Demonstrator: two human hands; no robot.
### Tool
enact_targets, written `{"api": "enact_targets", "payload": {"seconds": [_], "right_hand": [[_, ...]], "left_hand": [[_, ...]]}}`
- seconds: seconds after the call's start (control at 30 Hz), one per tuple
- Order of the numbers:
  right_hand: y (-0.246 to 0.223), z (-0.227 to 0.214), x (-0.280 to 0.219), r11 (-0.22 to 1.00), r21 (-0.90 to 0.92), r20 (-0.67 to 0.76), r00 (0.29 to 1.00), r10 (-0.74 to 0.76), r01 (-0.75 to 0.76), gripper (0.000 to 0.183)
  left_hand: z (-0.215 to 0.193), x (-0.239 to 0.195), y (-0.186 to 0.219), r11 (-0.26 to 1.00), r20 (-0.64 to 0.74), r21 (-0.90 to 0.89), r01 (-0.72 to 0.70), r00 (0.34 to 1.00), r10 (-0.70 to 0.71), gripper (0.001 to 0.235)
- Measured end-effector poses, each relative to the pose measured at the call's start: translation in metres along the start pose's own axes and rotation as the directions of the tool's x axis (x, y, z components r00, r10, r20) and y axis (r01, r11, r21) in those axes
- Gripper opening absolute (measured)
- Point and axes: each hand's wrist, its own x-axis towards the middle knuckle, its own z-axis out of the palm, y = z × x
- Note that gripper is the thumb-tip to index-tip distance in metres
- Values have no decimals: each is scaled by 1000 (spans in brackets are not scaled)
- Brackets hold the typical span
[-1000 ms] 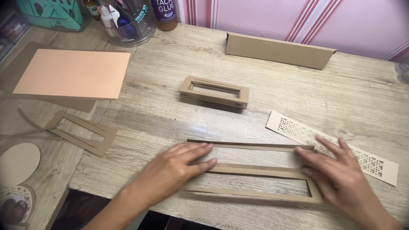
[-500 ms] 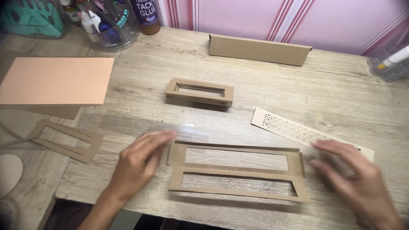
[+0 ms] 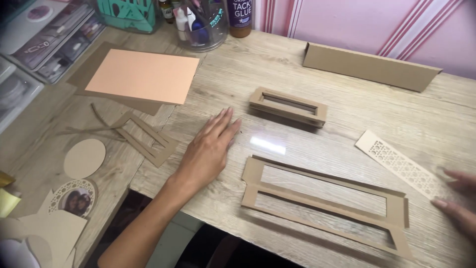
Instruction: Assembling cardboard frames and gluing decorative paper strips onto them
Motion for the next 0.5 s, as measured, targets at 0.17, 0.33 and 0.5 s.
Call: {"api": "enact_targets", "payload": {"seconds": [0.17, 0.33, 0.5], "right_hand": [[-42, -8, 4, 994, 0, 24, 994, 106, -106, 80], [-109, -31, 0, 946, -40, 85, 942, 324, -322, 76], [-124, -39, -9, 896, 112, 32, 902, 430, -431, 44]], "left_hand": [[6, -8, 14, 966, -144, -187, -178, 978, 153, 28], [6, -19, 37, 933, -32, -312, -178, 984, 177, 32], [20, -15, 49, 927, -76, -291, -237, 971, 225, 37]]}}
